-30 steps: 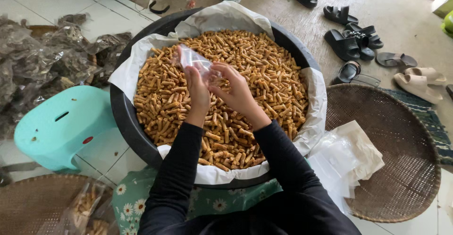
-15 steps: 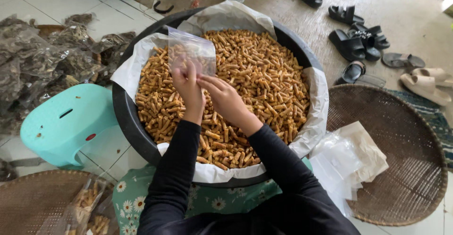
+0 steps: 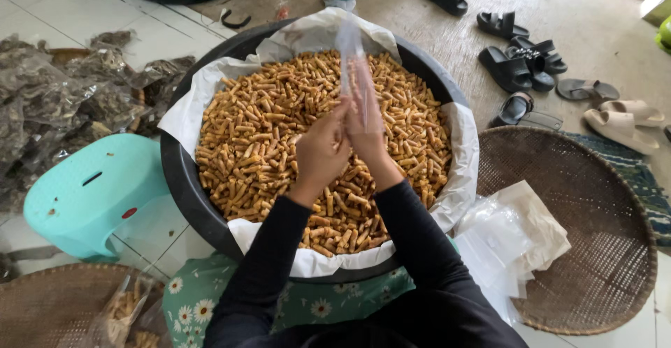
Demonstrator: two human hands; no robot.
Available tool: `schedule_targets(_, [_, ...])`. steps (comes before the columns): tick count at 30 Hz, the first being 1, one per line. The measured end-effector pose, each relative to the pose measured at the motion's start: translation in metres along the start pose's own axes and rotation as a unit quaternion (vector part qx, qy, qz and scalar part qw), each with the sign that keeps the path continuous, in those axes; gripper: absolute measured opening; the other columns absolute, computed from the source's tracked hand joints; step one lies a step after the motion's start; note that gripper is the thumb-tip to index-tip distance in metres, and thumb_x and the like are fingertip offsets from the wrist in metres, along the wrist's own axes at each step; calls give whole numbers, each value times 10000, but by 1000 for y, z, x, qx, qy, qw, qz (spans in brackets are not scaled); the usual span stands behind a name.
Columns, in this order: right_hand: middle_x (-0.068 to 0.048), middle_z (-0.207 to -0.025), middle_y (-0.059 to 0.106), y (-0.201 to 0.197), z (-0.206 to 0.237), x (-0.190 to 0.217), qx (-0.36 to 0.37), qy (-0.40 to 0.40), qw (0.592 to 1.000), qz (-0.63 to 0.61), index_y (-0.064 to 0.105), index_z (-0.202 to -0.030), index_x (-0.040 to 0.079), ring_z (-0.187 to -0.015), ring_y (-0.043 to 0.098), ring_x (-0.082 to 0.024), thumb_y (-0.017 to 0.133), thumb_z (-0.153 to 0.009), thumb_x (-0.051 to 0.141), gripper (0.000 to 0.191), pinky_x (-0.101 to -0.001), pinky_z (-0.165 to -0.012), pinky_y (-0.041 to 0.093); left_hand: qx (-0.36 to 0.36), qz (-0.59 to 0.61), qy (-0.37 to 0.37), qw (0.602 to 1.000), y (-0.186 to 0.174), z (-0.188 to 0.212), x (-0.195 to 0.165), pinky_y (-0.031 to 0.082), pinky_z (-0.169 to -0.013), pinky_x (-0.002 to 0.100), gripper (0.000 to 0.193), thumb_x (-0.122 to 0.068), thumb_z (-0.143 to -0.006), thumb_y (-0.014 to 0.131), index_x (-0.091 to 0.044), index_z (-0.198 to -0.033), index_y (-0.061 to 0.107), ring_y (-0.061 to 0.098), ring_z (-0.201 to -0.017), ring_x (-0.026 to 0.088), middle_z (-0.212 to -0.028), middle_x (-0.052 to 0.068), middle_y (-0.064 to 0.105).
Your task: The person sits on the floor and removes a woven lid, paper and plastic cover from a large basin filled with fried snack sticks. They then fill small clear plastic bags with pieces taken by hand from the basin, close each bag, and place the filled bags on a round woven tray beside them.
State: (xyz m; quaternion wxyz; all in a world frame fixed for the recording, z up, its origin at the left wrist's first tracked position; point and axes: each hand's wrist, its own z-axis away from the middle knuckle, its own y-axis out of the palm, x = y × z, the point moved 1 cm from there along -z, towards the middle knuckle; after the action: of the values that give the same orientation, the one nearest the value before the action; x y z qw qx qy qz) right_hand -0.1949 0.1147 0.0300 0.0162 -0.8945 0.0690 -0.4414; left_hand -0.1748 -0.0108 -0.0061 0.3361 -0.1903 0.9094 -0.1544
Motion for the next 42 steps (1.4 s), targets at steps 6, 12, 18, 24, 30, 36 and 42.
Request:
schedule_targets(6, [-273,-1607,302,5,2,32,160,52,980,-102,127,-1604,86,-1464,382,-438,628,-970,193,815,-541,-1154,450,-63,430,-150,888,-25,-53,18,458,-1173,444,1022,-409,-950,778,-164,-1648,73,371,-1476,292,-1604,221,282])
schedule_targets(12, [-276,-1655,276,19,16,50,255,-115,930,240,315,-1621,70,-1554,238,-437,596,-1036,109,650,-536,-1254,323,43,666,-235,707,-29,-67,56,562,-1092,475,1225,-566,-775,858,-9,-1606,151,542,-1360,368,-1436,254,503])
schedule_targets(18, [-237,-1613,394,12,56,53,342,-151,842,389,503,-1515,62,-1515,350,-369,552,-770,-85,761,-526,-1210,355,-89,692,-231,679,-32,-35,80,550,-1056,570,1191,-601,-853,811,40,-1633,180,570,-1257,373,-1381,249,505])
schedule_targets(24, [-208,-1375,605,-89,32,-7,115,224,861,441,600,-1381,133,-1281,577,-343,562,-1042,371,415,-491,-1082,505,-211,748,-303,551,-42,-23,88,524,-1012,698,1343,-695,-593,764,-334,-1558,-97,551,-1268,413,-1476,229,259])
schedule_targets(30, [-339,-1526,340,-109,38,-44,156,346,757,532,467,-1496,168,-1352,407,-544,390,-994,713,745,-747,-1095,302,-227,783,-287,504,-29,-22,85,513,-1074,672,1359,-701,-717,763,-152,-1632,-80,498,-1339,522,-1583,309,196])
schedule_targets(36, [-267,-1485,380,-106,40,-23,285,348,724,523,453,-1512,273,-1338,415,-498,709,-778,670,873,-664,-1061,406,-236,772,-348,476,-11,-16,90,527,-984,641,1290,-720,-717,716,-79,-1585,8,534,-1292,506,-1510,338,282])
schedule_targets(42, [-283,-1420,441,-106,34,-39,256,363,728,523,465,-1491,243,-1135,611,-438,785,-795,479,801,-507,-930,566,-208,832,-329,395,-9,-14,95,510,-1042,720,1346,-767,-725,683,28,-1597,36,536,-1300,499,-1480,374,394])
